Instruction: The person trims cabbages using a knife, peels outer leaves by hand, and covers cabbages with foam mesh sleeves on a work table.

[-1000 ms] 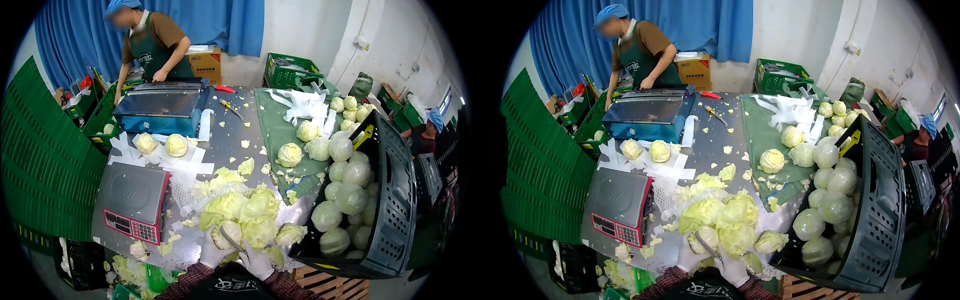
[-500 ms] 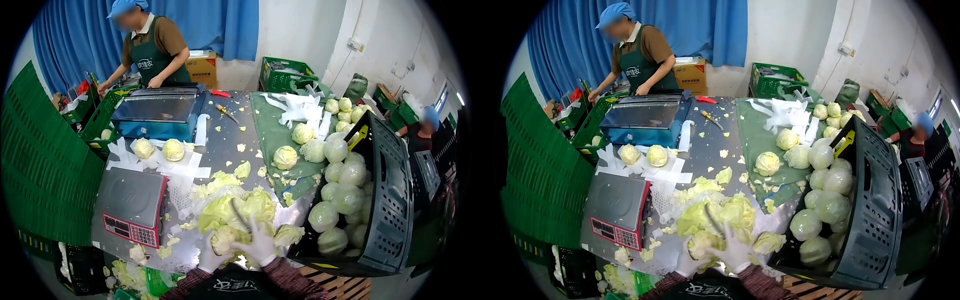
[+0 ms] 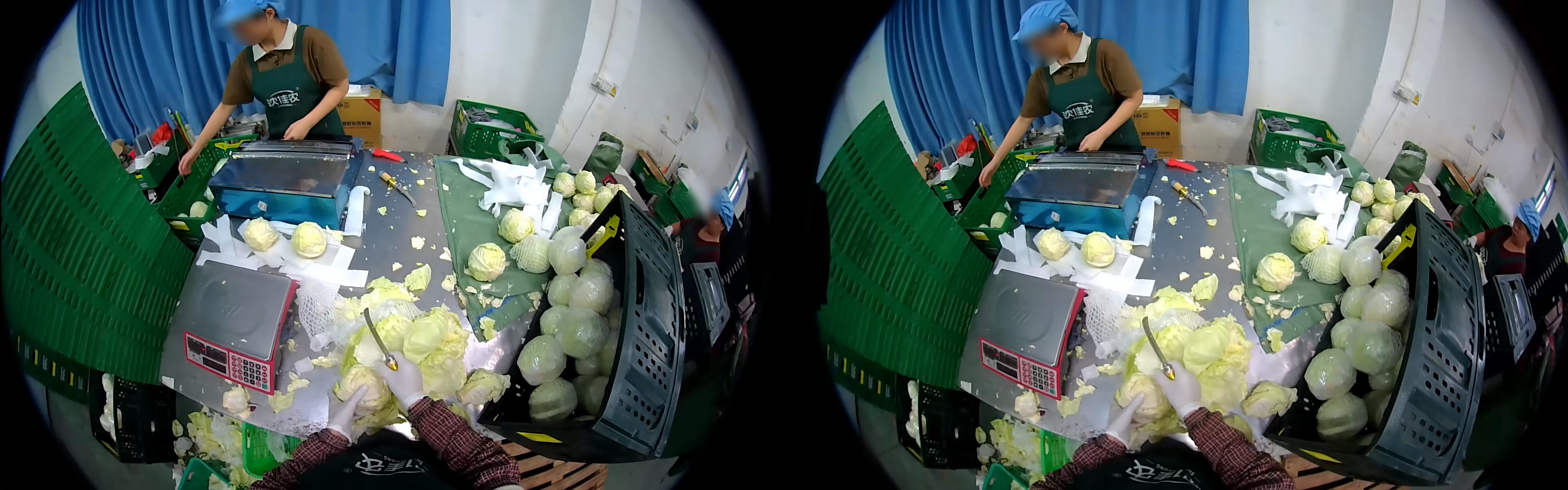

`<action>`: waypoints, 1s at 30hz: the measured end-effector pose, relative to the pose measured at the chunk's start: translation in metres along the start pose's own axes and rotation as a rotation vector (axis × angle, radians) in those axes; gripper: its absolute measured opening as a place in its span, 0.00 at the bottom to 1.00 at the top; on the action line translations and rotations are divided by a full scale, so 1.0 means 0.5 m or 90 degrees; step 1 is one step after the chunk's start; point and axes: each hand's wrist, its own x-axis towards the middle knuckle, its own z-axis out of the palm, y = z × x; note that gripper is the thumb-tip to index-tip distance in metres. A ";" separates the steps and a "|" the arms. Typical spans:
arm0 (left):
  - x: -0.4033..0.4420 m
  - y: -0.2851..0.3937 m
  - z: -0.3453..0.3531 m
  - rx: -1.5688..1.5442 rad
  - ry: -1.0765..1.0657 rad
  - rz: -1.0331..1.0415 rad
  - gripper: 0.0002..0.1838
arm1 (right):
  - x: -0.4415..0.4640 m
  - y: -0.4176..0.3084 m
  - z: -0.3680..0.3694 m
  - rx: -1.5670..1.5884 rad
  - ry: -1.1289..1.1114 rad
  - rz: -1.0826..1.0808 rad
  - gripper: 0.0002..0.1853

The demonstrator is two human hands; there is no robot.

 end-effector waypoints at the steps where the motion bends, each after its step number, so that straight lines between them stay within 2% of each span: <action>1: 0.006 -0.005 -0.004 0.054 0.011 -0.001 0.45 | 0.007 0.008 0.005 -0.045 0.018 -0.045 0.14; 3: 0.015 -0.021 -0.018 0.110 0.020 0.002 0.46 | 0.008 0.014 0.004 -0.087 0.040 -0.094 0.12; 5: 0.021 -0.031 -0.034 0.112 -0.065 0.162 0.47 | -0.001 0.014 -0.015 0.056 0.114 -0.091 0.10; 6: -0.027 0.007 -0.006 0.208 -0.052 0.270 0.48 | -0.001 -0.008 -0.048 0.169 0.165 -0.058 0.12; 7: -0.059 0.037 0.004 0.210 -0.055 0.268 0.48 | 0.008 -0.020 -0.102 0.171 0.181 -0.011 0.15; 9: -0.103 0.089 0.000 0.216 -0.163 0.297 0.49 | -0.001 -0.062 -0.183 0.172 0.202 0.042 0.19; 11: -0.105 0.123 0.002 0.217 -0.205 0.324 0.51 | -0.039 -0.127 -0.234 -0.113 0.209 -0.172 0.29; 12: -0.101 0.135 0.002 0.270 -0.228 0.386 0.53 | -0.062 -0.152 -0.238 -0.112 0.214 -0.173 0.29; 13: -0.100 0.146 0.010 0.321 -0.251 0.448 0.54 | -0.085 -0.178 -0.231 -0.036 0.006 -0.136 0.33; 14: -0.102 0.156 0.023 0.299 -0.255 0.453 0.56 | -0.096 -0.190 -0.223 0.041 -0.201 -0.098 0.36; 15: -0.105 0.170 0.030 0.302 -0.260 0.456 0.56 | -0.097 -0.186 -0.217 0.042 -0.195 -0.100 0.36; 17: -0.114 0.200 0.039 0.406 -0.279 0.497 0.56 | -0.094 -0.166 -0.199 0.012 -0.129 -0.253 0.38; 20: -0.149 0.243 0.064 0.393 -0.318 0.458 0.55 | -0.086 -0.156 -0.207 0.005 -0.149 -0.250 0.36; 25: -0.134 0.251 0.056 0.478 -0.319 0.495 0.53 | -0.109 -0.188 -0.206 -0.036 -0.163 -0.210 0.29; 27: -0.134 0.254 0.053 0.498 -0.323 0.491 0.53 | -0.122 -0.172 -0.177 -0.068 0.013 -0.286 0.24; 28: -0.134 0.256 0.051 0.488 -0.334 0.490 0.53 | -0.117 -0.171 -0.182 -0.067 0.015 -0.286 0.24; 30: -0.133 0.264 0.044 0.480 -0.350 0.492 0.54 | -0.098 -0.167 -0.207 -0.110 -0.030 -0.119 0.22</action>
